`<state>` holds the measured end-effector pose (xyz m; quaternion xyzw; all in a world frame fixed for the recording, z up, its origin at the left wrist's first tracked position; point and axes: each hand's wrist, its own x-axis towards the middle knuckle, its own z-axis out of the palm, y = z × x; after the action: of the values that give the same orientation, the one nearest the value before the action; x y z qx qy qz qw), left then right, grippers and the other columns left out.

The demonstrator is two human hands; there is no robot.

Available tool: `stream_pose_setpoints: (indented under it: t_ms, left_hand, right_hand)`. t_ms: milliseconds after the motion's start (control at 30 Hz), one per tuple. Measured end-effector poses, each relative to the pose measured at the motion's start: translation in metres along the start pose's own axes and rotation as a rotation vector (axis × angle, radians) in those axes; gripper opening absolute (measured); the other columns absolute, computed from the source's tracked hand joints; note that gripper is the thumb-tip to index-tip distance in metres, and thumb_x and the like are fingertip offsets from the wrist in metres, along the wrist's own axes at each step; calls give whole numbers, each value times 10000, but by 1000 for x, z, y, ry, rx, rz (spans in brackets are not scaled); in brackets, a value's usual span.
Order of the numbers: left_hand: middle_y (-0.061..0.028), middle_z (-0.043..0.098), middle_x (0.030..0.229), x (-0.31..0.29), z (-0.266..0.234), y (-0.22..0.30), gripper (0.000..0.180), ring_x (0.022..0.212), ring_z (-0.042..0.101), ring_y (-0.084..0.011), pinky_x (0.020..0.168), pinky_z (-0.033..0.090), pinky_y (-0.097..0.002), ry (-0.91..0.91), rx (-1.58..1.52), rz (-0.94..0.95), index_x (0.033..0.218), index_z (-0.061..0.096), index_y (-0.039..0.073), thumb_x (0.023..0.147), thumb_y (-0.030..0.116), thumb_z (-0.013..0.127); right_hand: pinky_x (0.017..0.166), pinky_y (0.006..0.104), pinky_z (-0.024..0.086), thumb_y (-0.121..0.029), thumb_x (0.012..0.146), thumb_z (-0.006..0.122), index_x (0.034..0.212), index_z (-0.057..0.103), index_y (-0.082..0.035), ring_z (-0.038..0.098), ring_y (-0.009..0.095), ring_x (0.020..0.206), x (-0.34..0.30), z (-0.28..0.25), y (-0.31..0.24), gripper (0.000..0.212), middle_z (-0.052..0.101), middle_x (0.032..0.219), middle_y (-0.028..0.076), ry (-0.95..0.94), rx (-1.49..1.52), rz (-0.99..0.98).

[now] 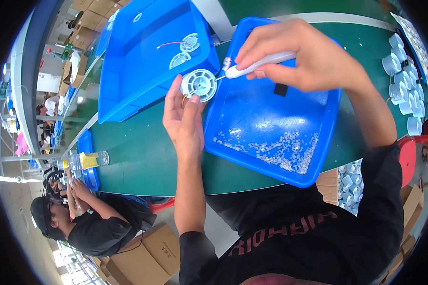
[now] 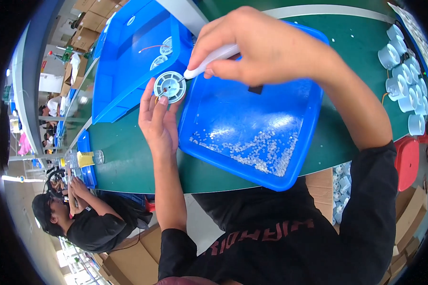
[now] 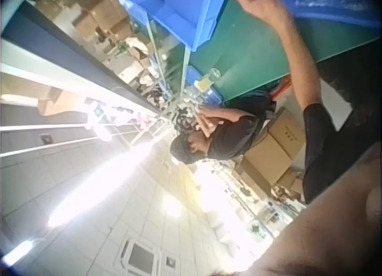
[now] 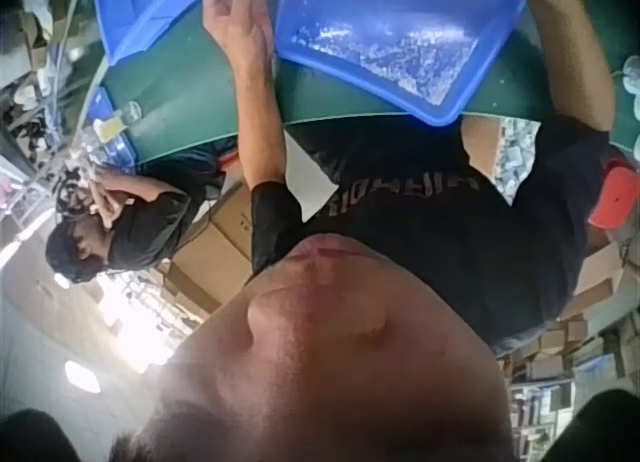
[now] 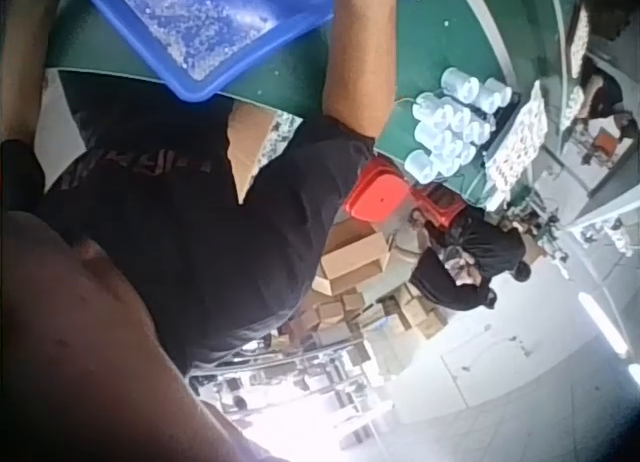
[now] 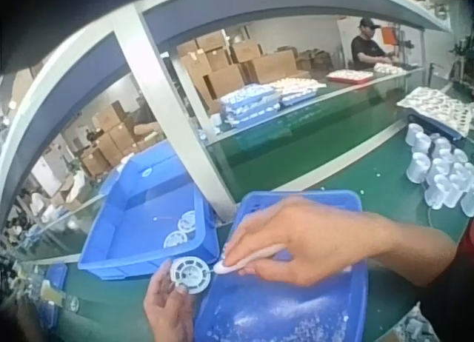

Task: The person assembles cooling fans into plastic housings, then applies sealant to the components using an applicator pen.

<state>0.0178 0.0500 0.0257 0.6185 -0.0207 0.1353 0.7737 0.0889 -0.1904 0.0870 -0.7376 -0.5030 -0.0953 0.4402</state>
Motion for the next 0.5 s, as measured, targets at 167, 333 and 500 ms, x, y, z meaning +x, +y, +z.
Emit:
stream_pose_setpoints:
  t_ms: [167,333,500]
  left_hand:
    - [-172,550,1162,-2,1,-1,593,1071,573,-228,887,503,-368,66,-84,-30,1371,321,-46,847,-78,597]
    - [-204,553,1162,-4,3,-1,552,1082,579,-264,915,518,-407,53,-9,30,1347,330,-52,866,-29,599]
    - [-183,539,1166,-4,3,1,610,1099,555,-237,907,489,-338,59,-33,-10,1357,320,-42,825,-94,615]
  right_hand:
    - [768,348,541,18,753,651,1008,667,-46,650,288,894,-3,37,-15,263,637,1021,109,81,-218,-32]
    - [721,319,557,27,743,667,989,666,-47,659,257,846,-2,47,-13,257,630,1011,95,110,-203,-40]
    - [721,317,557,28,738,671,989,664,-39,660,254,840,-1,46,-13,260,630,1005,96,107,-193,-27]
